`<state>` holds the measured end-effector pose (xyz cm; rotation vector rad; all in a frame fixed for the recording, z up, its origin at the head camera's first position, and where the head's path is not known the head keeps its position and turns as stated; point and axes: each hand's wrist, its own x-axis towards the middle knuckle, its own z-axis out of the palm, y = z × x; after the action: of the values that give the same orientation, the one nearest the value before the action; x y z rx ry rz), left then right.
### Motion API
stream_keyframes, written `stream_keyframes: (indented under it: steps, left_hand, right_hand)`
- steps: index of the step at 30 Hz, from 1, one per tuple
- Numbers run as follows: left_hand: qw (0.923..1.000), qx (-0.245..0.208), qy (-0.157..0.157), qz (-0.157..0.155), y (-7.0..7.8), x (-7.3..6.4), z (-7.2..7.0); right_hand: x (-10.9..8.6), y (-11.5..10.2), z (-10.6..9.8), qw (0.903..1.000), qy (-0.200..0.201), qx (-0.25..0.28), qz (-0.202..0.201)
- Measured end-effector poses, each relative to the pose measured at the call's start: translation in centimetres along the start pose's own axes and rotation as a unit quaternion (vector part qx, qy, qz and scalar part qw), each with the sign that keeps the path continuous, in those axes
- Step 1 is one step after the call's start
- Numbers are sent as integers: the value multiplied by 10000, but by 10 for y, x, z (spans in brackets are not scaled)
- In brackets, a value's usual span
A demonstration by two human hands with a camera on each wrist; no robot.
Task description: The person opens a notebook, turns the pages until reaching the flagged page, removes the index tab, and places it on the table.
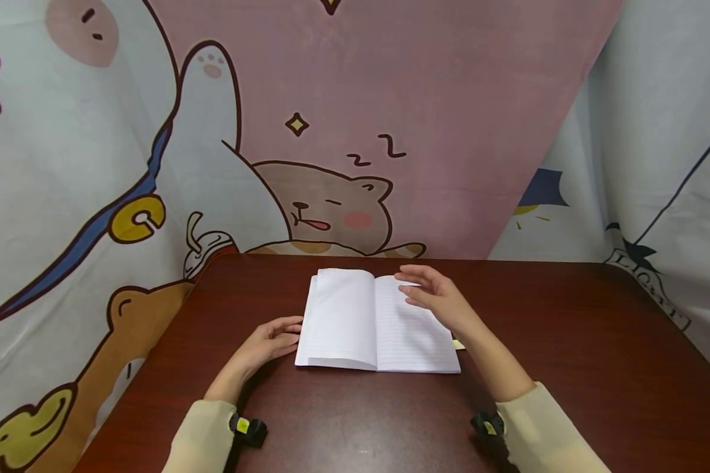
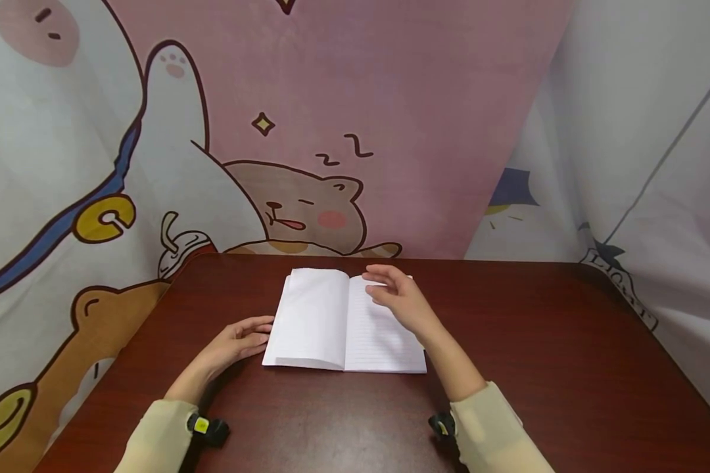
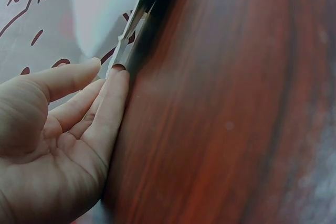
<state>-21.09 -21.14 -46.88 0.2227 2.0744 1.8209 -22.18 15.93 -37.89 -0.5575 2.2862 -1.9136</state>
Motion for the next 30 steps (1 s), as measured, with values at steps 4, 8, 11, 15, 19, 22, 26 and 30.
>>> stream_keyframes:
  steps: [4,8,11,15,19,22,26,30]
  left_hand:
    - [10000,-10,35,-41,1,0,0]
    - [10000,-16,55,-56,0,0,1]
    - [10000,-17,73,-57,0,1,1]
    - [10000,-22,12,37,0,1,1]
    - [10000,-47,-26,83,0,1,2]
    - [10000,-45,-7,66,1,0,2]
    - [10000,-25,1,60,2,0,3]
    - [10000,0,15,60,1,0,3]
  right_hand:
    - [1,-1,0,10000,19,-66,23]
    - [2,-2,-1,9999,23,-85,64]
    - [2,-3,-2,9999,25,-71,98]
    - [1,-4,-6,10000,37,-35,44]
    - [1,-5,-12,9999,74,73,33]
    - [0,-5,-16,9998,119,130,91]
    - [-2,-4,-21,9996,187,157,150]
    - [-4,-2,-26,9995,232,176,143]
